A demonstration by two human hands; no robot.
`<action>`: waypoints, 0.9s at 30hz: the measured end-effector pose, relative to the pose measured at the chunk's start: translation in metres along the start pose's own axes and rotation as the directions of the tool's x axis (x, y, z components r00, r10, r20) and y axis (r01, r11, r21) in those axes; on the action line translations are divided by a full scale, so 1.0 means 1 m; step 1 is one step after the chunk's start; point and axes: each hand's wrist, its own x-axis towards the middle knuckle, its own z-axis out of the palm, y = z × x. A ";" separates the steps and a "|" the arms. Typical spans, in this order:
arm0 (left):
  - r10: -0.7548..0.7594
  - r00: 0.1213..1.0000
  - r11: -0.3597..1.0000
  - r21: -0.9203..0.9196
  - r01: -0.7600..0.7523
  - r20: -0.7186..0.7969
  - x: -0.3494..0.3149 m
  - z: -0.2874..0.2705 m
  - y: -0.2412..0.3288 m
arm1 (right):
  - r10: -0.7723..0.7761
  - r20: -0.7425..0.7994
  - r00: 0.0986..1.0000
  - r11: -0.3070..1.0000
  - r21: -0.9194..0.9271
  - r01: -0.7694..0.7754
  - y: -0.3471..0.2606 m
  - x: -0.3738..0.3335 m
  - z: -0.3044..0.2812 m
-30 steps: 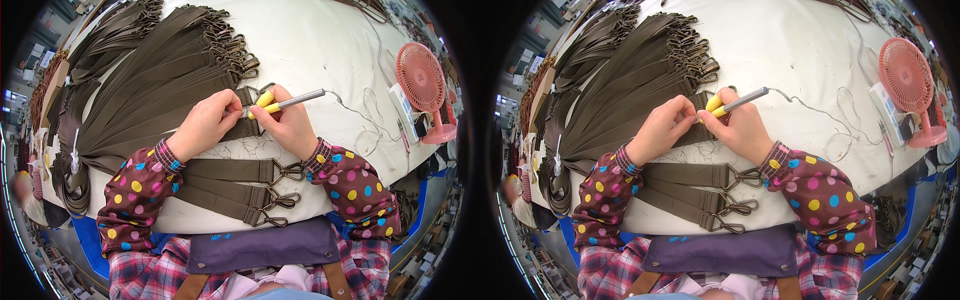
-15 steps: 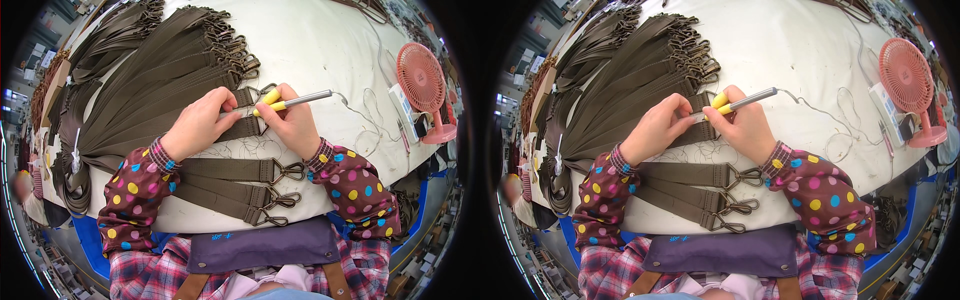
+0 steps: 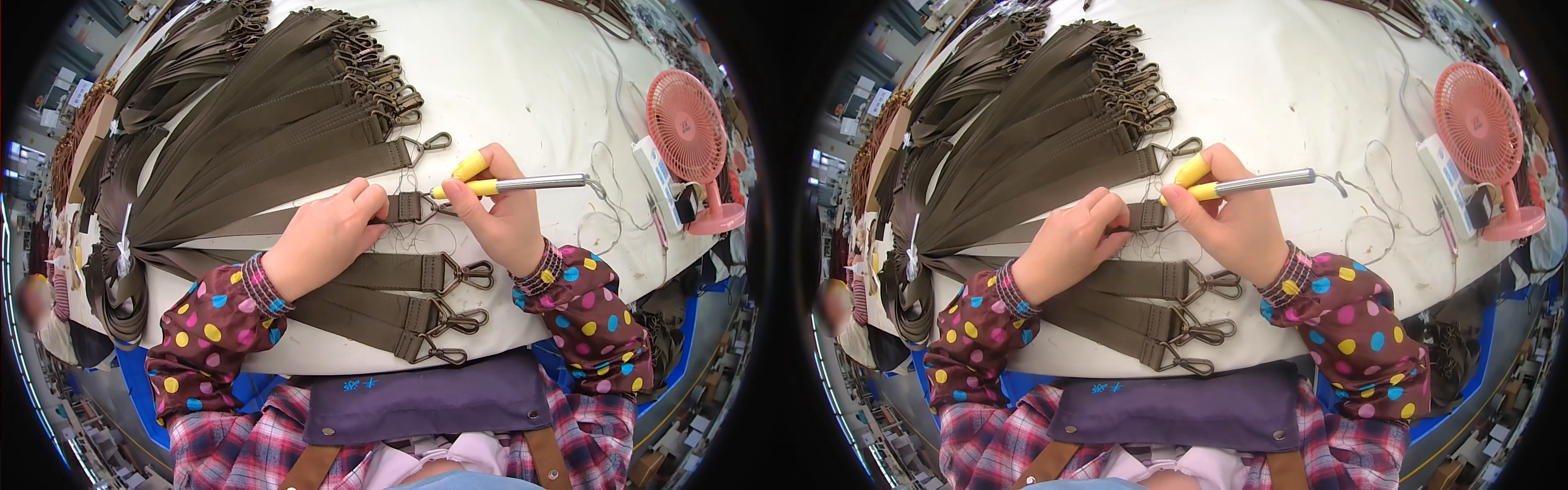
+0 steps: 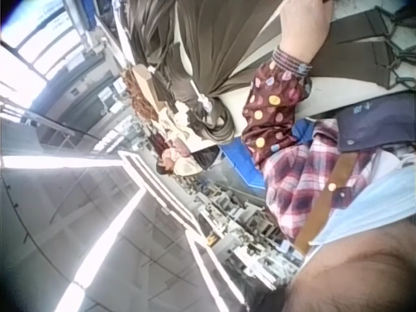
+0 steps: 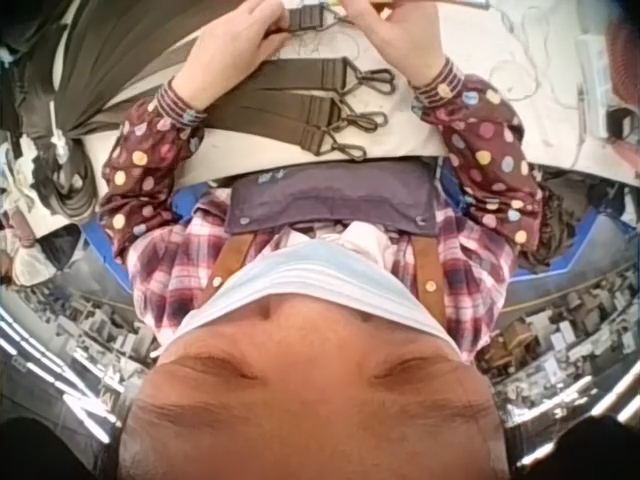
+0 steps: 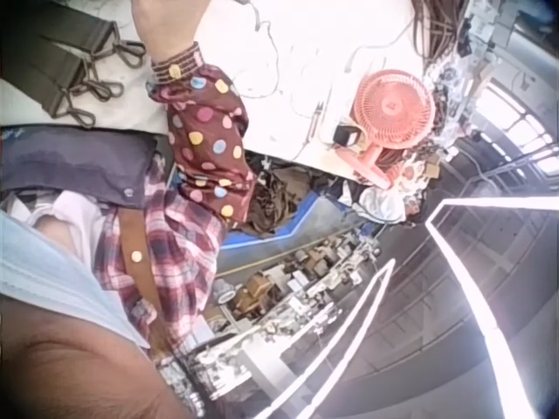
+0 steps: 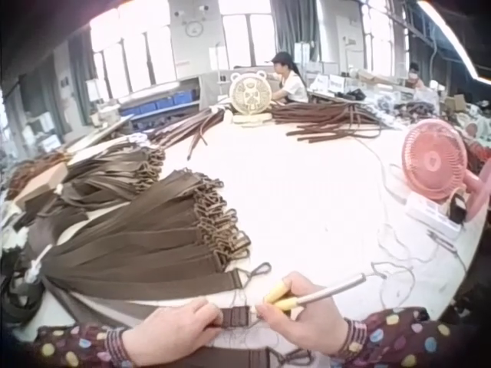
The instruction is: Assembling metal swivel clips onto fabric straps using a small hand tool.
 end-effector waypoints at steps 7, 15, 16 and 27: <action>-0.024 0.990 0.962 -0.268 0.062 0.141 0.016 -0.006 -0.009 | 0.147 0.067 0.987 0.987 0.055 -0.151 0.009 -0.006 0.005; -0.045 0.990 0.983 -0.172 0.067 0.132 0.011 0.000 -0.001 | 0.184 0.142 0.973 0.979 0.064 -0.195 0.013 -0.007 0.010; -0.046 0.991 0.976 -0.204 0.071 0.124 0.012 0.001 -0.004 | 0.180 0.149 0.972 0.980 0.056 -0.190 0.014 -0.007 0.010; -0.207 0.951 0.814 -0.499 0.298 0.230 0.017 -0.004 -0.005 | 0.193 0.203 0.960 0.979 -0.107 -0.174 0.013 -0.005 0.010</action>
